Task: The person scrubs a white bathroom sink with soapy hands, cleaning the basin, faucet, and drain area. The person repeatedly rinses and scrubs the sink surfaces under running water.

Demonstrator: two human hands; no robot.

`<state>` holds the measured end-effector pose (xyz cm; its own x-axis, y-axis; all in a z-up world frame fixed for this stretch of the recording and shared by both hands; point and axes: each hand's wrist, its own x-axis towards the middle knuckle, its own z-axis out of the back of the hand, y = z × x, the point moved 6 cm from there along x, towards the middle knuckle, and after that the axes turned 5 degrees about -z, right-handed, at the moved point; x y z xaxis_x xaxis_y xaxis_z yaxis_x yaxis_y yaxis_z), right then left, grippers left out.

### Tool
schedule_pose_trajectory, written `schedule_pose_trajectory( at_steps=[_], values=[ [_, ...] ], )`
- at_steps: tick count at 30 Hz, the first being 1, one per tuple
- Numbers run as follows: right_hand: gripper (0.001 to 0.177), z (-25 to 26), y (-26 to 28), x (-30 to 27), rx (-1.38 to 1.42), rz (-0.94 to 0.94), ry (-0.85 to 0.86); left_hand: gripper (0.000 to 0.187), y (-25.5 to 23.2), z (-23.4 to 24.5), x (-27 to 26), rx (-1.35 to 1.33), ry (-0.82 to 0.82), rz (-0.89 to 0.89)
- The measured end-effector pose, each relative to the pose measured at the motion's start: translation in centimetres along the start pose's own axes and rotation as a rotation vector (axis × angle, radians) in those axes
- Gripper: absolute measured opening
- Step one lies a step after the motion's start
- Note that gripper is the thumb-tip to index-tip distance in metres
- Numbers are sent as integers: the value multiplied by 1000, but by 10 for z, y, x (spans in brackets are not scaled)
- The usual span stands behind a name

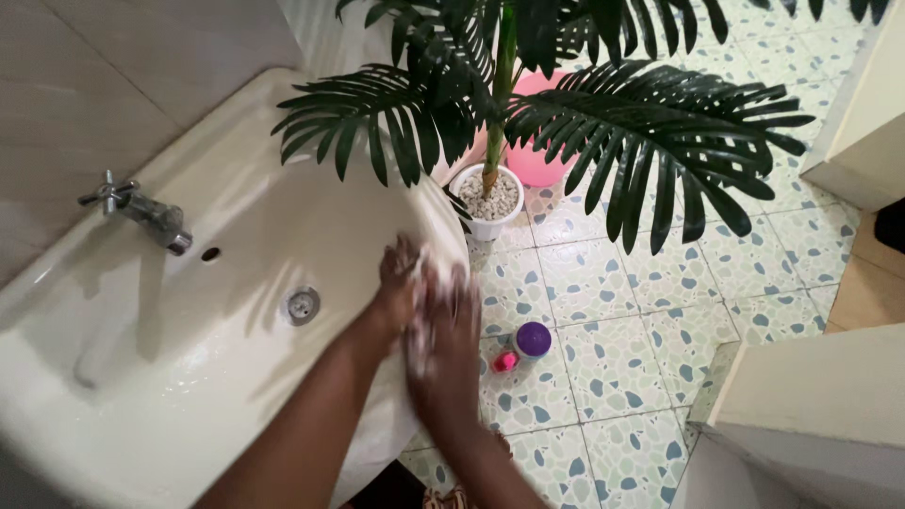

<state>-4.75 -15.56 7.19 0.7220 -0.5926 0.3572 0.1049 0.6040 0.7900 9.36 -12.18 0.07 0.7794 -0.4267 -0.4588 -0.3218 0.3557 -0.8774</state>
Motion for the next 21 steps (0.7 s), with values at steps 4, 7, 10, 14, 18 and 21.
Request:
schedule_pose_trajectory(
  at_steps=[4,7,10,14,18,21],
  values=[
    [44,-38,-47,122,-147,163,9,62,-31,19,17,11,-100,96],
    [34,-53,-56,170,64,156,27,55,-47,25,23,152,-156,47],
    [27,-19,-11,119,-29,532,-238,52,-45,27,27,29,-135,29],
    [42,9,-11,32,170,9,22,59,-18,40,40,17,-71,-10],
    [54,-13,-72,31,453,-385,21,57,19,18,59,-456,-131,-235],
    [52,-45,-90,117,133,-39,37,68,14,1,23,330,-162,-675]
  ],
)
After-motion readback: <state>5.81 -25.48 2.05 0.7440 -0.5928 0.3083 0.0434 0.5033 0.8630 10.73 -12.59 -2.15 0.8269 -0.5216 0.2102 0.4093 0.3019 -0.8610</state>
